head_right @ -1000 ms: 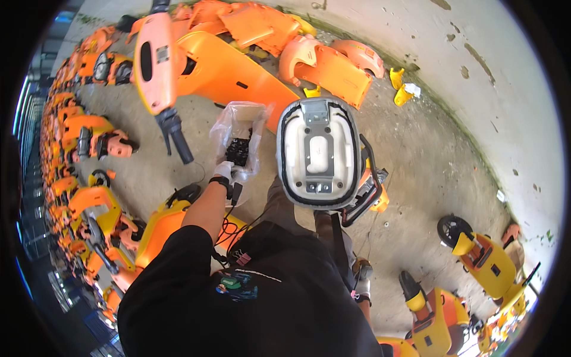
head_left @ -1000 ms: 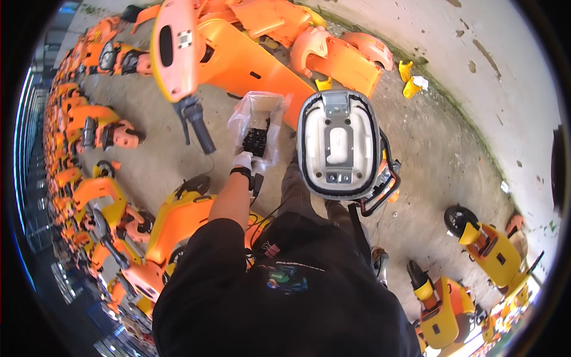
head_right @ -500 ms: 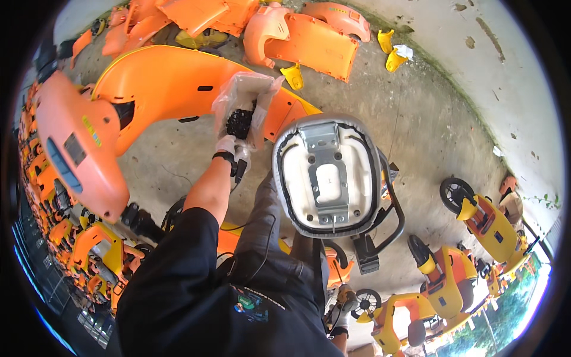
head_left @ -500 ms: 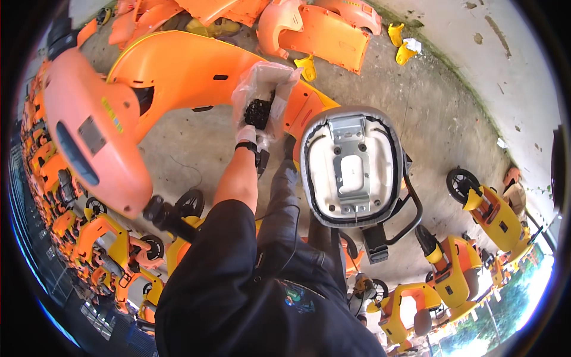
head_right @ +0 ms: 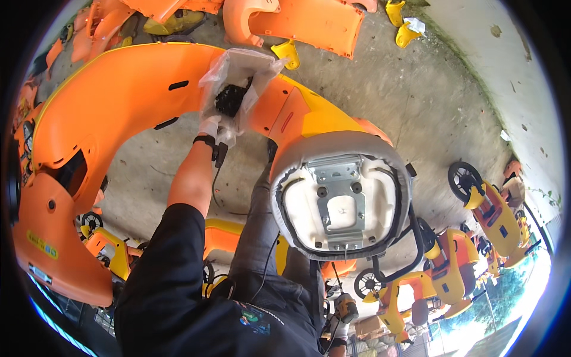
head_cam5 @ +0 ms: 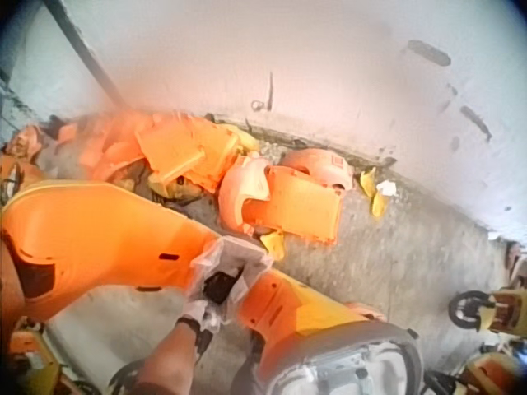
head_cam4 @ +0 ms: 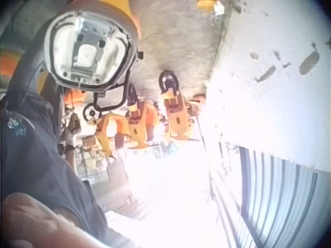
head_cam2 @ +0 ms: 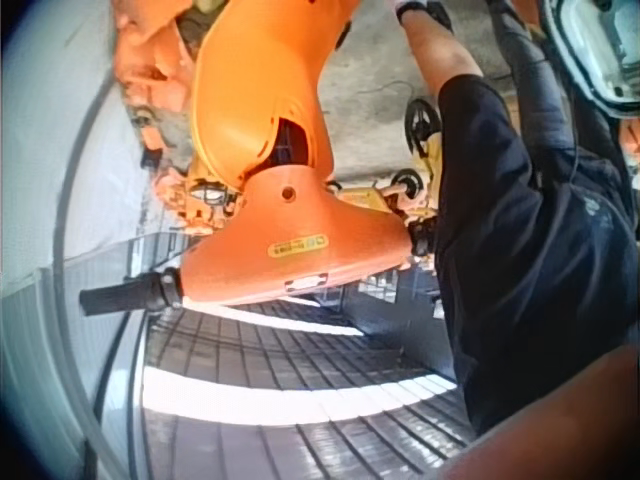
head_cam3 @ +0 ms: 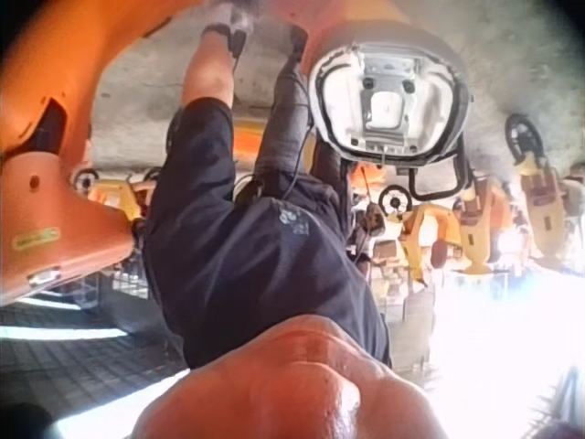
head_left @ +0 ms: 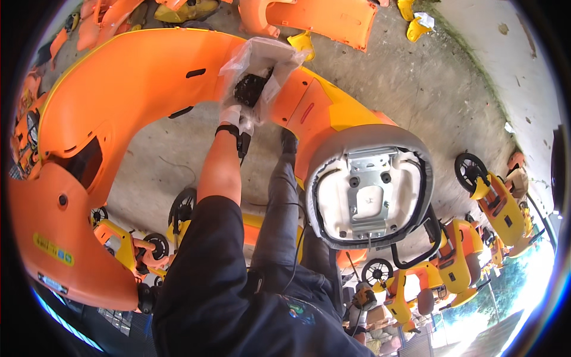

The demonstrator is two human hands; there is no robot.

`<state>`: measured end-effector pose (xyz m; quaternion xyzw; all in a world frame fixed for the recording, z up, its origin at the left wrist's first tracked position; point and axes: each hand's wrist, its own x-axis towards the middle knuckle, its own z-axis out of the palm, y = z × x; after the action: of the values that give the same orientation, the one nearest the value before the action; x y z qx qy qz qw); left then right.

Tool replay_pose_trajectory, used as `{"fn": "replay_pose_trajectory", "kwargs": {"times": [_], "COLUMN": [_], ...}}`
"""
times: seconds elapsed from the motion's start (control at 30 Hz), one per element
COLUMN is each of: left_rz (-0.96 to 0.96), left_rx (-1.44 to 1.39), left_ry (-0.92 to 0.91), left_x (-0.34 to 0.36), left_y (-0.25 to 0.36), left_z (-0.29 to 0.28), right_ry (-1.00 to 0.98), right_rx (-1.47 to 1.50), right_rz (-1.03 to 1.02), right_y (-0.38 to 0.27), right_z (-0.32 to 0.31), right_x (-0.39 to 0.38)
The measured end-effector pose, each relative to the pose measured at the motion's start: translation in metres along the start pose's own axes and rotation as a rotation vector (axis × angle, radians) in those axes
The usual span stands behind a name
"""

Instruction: The person picks up a bag of small parts and then uses a power drill to fasten a seat assembly onto an electric scooter.

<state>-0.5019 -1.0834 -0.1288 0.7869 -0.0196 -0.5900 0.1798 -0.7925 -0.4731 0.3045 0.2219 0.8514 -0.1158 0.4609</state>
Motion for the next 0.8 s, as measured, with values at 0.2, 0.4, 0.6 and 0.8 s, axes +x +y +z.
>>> {"fn": "replay_pose_trajectory", "kwargs": {"times": [0.2,0.4,0.6,0.8], "left_rz": [0.28,0.727,0.719,0.771], "left_rx": [0.946,1.166,1.28,1.298], "left_ry": [0.41,0.311,0.263,0.181], "left_x": [-0.026,-0.003,0.005,0.02], "left_y": [0.028,0.038,0.034,0.034], "left_z": [0.022,0.05,0.072,0.082], "right_ry": [0.02,0.048,0.069,0.101], "right_rx": [0.049,0.1,0.204,0.82], "right_rz": [0.028,0.04,0.074,0.091], "right_y": [-0.001,-0.006,-0.006,0.011], "right_z": [0.002,0.007,0.019,0.031], "right_x": [-0.017,-0.024,-0.028,-0.056]}}
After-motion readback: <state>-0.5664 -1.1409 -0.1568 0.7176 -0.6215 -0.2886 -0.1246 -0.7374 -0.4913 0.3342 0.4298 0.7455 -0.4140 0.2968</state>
